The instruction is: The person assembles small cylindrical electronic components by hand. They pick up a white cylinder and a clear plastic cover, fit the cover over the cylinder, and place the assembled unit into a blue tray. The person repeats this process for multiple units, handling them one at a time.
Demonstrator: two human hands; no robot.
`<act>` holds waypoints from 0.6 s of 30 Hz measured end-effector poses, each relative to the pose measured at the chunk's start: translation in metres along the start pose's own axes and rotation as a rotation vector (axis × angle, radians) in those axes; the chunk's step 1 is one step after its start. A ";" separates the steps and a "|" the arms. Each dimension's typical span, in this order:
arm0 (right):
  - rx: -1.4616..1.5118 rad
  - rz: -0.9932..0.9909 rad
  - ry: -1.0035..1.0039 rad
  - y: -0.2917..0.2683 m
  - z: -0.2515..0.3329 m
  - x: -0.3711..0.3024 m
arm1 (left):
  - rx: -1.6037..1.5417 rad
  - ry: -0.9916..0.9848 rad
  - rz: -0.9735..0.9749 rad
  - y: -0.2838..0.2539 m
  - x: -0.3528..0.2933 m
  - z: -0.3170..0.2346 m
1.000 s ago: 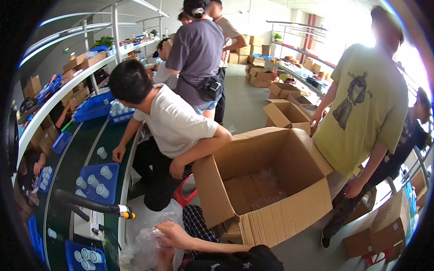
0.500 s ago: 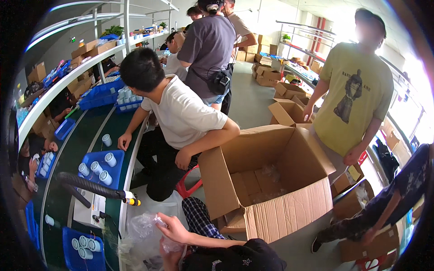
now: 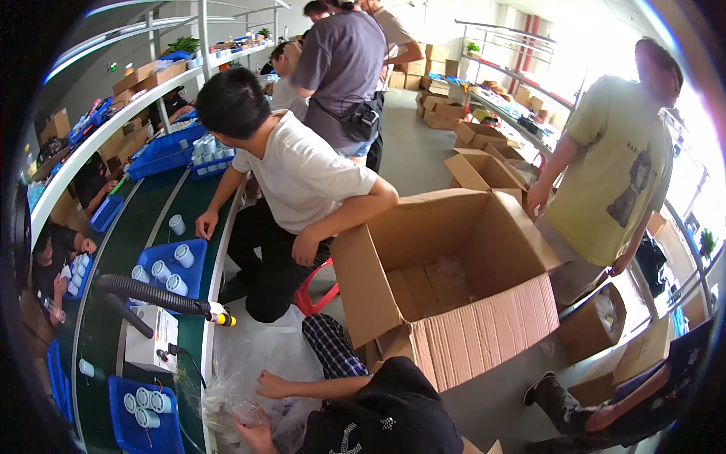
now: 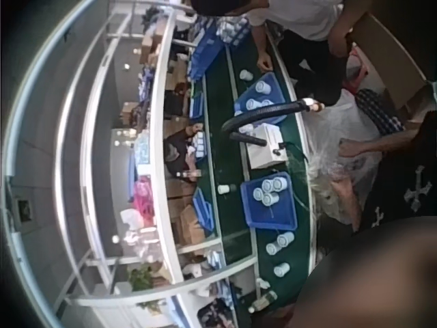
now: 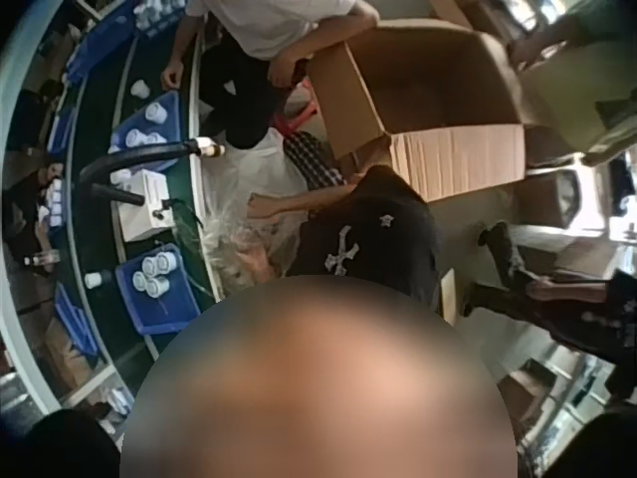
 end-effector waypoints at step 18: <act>0.696 -0.200 0.034 -0.097 0.084 -0.027 | -0.125 -0.118 0.110 0.129 -0.034 0.014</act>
Point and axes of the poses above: each hand's wrist, its own x-axis towards the middle knuckle, its own y-axis out of the palm, z = x × y, the point moved 7 cm from there along x, towards the middle knuckle, and after that the axes turned 10 degrees about -z, right-handed, at the moved point
